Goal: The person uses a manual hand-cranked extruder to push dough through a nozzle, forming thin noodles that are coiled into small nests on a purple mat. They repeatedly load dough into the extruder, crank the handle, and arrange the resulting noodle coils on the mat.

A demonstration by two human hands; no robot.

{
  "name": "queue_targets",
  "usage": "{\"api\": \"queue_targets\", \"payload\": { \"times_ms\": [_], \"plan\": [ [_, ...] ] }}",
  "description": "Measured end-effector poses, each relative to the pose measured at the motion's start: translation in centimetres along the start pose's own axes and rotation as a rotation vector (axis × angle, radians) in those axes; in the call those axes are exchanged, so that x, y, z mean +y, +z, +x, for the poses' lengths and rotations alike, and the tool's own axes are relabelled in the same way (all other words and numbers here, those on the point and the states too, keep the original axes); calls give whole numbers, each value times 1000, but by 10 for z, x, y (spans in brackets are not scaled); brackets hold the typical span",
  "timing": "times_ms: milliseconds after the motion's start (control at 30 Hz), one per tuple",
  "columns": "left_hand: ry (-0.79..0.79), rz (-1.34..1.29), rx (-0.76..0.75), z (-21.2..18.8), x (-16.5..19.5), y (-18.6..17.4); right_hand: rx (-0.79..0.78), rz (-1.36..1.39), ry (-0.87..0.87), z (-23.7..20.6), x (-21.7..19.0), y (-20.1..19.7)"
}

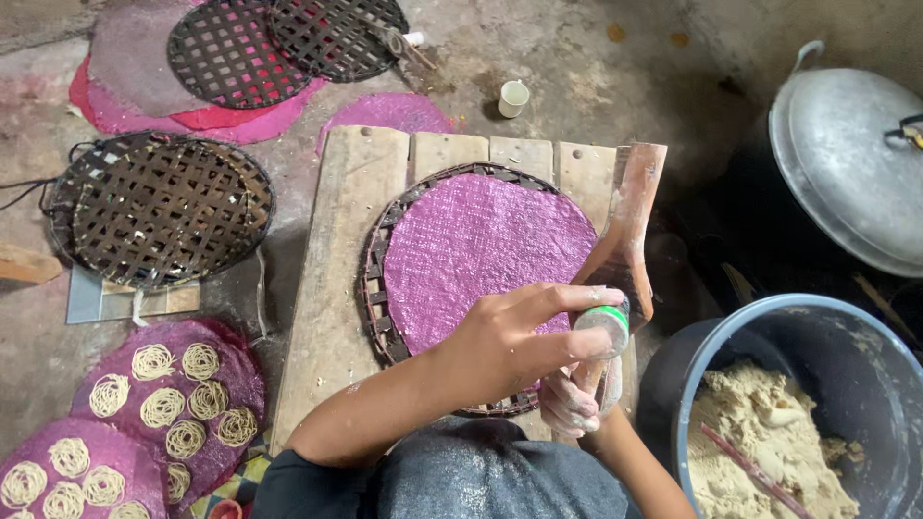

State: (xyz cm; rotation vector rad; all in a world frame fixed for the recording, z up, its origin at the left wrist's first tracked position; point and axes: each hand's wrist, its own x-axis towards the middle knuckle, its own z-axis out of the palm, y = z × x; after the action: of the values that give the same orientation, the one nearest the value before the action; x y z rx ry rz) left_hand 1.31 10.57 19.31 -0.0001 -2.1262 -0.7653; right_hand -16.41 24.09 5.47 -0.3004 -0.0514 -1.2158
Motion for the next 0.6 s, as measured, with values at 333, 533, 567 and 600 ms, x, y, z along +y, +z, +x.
{"api": "queue_targets", "payload": {
  "times_ms": [333, 533, 567, 600],
  "plan": [
    [-39, -24, 63, -13, -15, 2, 8, 15, 19, 10, -6, -4],
    [-17, -13, 83, -21, -20, 7, 18, -9, 20, 10, -5, -8],
    [-15, -22, 89, -21, -19, 8, 24, -33, 23, 10, -5, -7],
    [-12, -31, 94, -19, -19, 8, 30, -57, 25, 10, -8, -4]
  ]
}}
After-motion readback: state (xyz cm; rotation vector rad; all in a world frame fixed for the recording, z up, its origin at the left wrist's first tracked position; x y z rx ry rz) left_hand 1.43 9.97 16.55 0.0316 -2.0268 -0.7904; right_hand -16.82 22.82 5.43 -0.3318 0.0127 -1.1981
